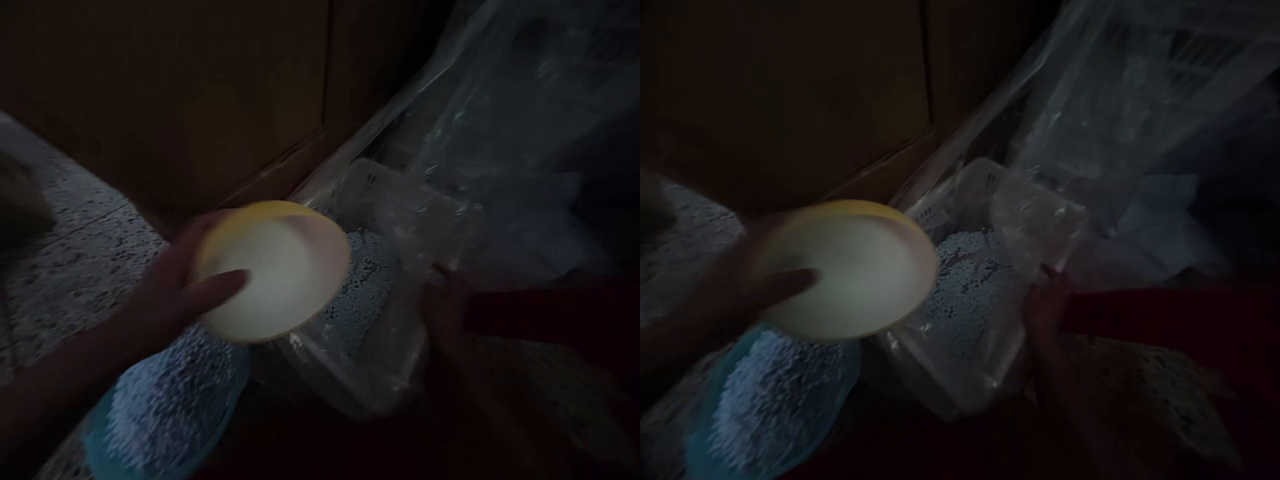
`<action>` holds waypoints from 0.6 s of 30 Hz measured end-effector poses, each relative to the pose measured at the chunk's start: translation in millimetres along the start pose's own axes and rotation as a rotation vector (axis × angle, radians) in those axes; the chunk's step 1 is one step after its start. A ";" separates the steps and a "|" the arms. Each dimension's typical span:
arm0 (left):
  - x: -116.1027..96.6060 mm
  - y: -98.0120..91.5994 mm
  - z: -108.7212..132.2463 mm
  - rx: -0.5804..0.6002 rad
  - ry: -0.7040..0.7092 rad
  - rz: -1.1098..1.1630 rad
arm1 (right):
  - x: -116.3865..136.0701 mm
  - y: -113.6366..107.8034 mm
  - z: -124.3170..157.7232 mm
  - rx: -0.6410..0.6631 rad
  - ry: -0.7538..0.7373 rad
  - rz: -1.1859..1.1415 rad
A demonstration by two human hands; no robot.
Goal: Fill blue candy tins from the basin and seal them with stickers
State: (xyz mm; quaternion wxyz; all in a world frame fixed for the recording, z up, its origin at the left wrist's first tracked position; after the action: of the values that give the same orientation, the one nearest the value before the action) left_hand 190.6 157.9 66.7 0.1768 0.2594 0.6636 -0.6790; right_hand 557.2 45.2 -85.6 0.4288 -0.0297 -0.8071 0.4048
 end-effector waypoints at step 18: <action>-43.6 241.0 -0.1 1.058 1.136 -0.303 | 8.3 1.0 12.6 0.082 0.094 -0.072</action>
State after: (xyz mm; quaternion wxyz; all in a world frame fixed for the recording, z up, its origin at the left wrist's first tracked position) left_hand 366.5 139.8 -102.8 -0.4303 0.5230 0.2694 -0.6847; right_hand 542.6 41.3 -84.6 0.4815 -0.0022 -0.7693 0.4199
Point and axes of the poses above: each hand's wrist, its own z-axis away from the middle knuckle, its own y-axis out of the palm, x = y × z, the point moved 2 cm from there along -z, towards the middle knuckle
